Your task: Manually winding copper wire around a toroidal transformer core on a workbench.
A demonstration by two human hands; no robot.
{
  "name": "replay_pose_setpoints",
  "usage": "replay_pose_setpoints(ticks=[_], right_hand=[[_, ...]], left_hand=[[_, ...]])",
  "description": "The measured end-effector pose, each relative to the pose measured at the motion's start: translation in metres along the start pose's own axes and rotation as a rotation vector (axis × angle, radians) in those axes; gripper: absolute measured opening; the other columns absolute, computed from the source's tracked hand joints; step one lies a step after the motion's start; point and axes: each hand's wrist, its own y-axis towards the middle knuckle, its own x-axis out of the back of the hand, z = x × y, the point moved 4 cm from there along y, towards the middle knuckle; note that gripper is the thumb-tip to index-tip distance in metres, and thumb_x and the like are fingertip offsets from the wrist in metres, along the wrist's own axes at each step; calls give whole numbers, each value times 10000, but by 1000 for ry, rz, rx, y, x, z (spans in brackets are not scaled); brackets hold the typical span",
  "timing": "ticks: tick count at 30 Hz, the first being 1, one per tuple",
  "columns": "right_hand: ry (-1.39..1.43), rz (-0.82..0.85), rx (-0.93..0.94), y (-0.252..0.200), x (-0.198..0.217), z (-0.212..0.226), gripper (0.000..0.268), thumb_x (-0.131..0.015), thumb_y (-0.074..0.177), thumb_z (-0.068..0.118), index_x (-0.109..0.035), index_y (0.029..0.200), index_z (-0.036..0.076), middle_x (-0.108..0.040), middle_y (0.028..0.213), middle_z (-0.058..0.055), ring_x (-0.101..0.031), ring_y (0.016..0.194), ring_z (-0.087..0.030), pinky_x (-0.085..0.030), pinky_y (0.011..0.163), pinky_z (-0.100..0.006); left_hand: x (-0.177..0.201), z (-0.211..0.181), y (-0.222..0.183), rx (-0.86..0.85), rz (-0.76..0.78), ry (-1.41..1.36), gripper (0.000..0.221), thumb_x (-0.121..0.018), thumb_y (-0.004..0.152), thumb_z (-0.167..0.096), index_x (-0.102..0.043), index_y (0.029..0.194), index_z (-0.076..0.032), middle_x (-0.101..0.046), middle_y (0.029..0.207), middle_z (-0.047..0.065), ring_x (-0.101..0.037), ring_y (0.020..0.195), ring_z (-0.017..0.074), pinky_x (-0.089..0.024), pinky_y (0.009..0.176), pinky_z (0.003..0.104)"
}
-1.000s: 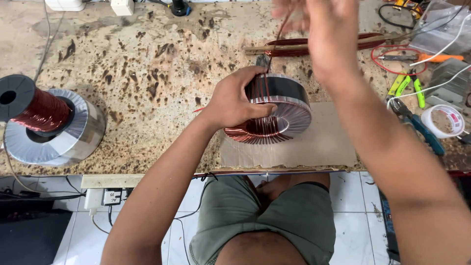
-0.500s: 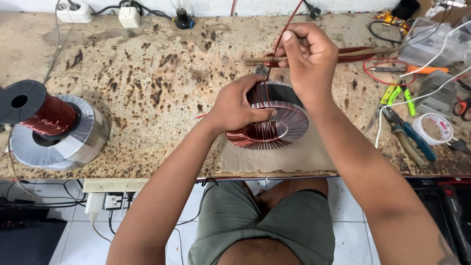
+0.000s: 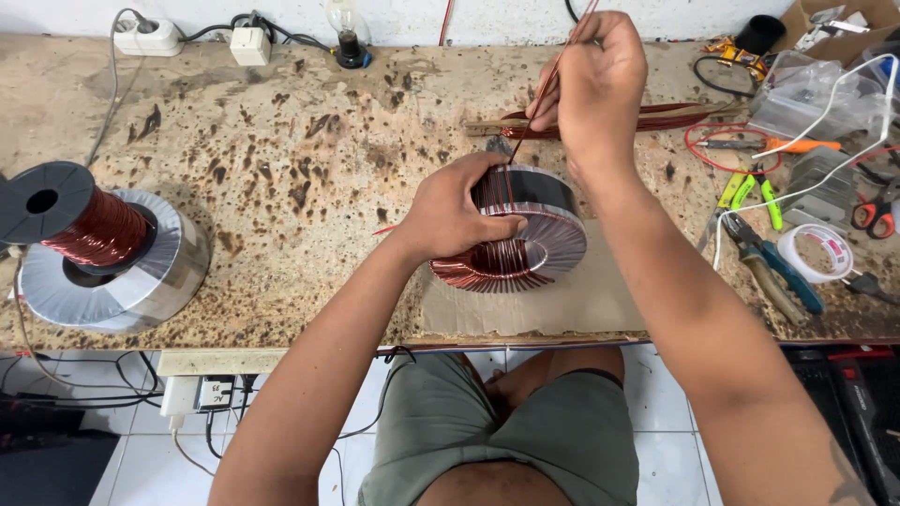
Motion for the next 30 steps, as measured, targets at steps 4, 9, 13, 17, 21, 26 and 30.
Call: replay_pose_setpoints(ticks=[4,9,13,17,21,26,30], right_hand=[[29,39,62,18,4,-8,148,-463,1024,-59,-546,1023,64,-571,650,-66,-497,415,-146,-416,312,-245],[156,-87,64,47,26,-6,144,-836,961,53,-715,897,96,-530,565,34,-515,454,-100,-441,422,-262],[-135,91,199,24,14,17,225,-672,1013,217,-534,1131,84,-543,817,-43,-569,708,-155,-526,676,-306],[-414,137,411,-27,16,2,480,-651,1110,-109,-281,1375,45,-503,1133,-149,-565,1022,-227,-572,836,-238],[-585,99,491,-56,13,-18,171,-741,1034,-2,-590,1107,-32,-637,947,-126,-612,784,-189,-546,632,-238],[-711,83,529,-58,-1,-4,126,-669,991,-32,-780,1044,-9,-772,781,-133,-769,725,-283,-597,542,-345],[-607,198,460,-60,0,-4,181,-589,1038,-34,-760,1096,-22,-770,829,-157,-771,761,-260,-622,612,-346]], left_hand=[[0,-2,-1,-18,-7,9,853,-833,686,-530,-593,1385,-105,-656,1401,127,-654,1232,294,-484,1017,403],[1,-1,-1,-1,7,-9,864,-829,689,-521,-585,1402,-100,-628,1440,150,-633,1273,320,-472,1046,427],[1,-2,-2,0,6,1,847,-820,693,-522,-583,1393,-109,-654,1403,119,-664,1207,303,-498,996,415],[3,-8,-3,14,-25,-1,764,-822,642,-467,-619,1308,-153,-722,1258,55,-713,1050,261,-527,879,376],[9,-17,-6,41,8,-51,686,-828,639,-434,-629,1247,-188,-744,1100,38,-723,904,230,-567,797,370],[16,-27,-10,4,31,-204,724,-878,772,-255,-571,1374,6,-676,1212,268,-668,1156,479,-536,1000,621],[15,-24,-11,-16,-1,-199,738,-877,770,-267,-566,1379,12,-671,1231,273,-653,1180,489,-517,1022,622]])
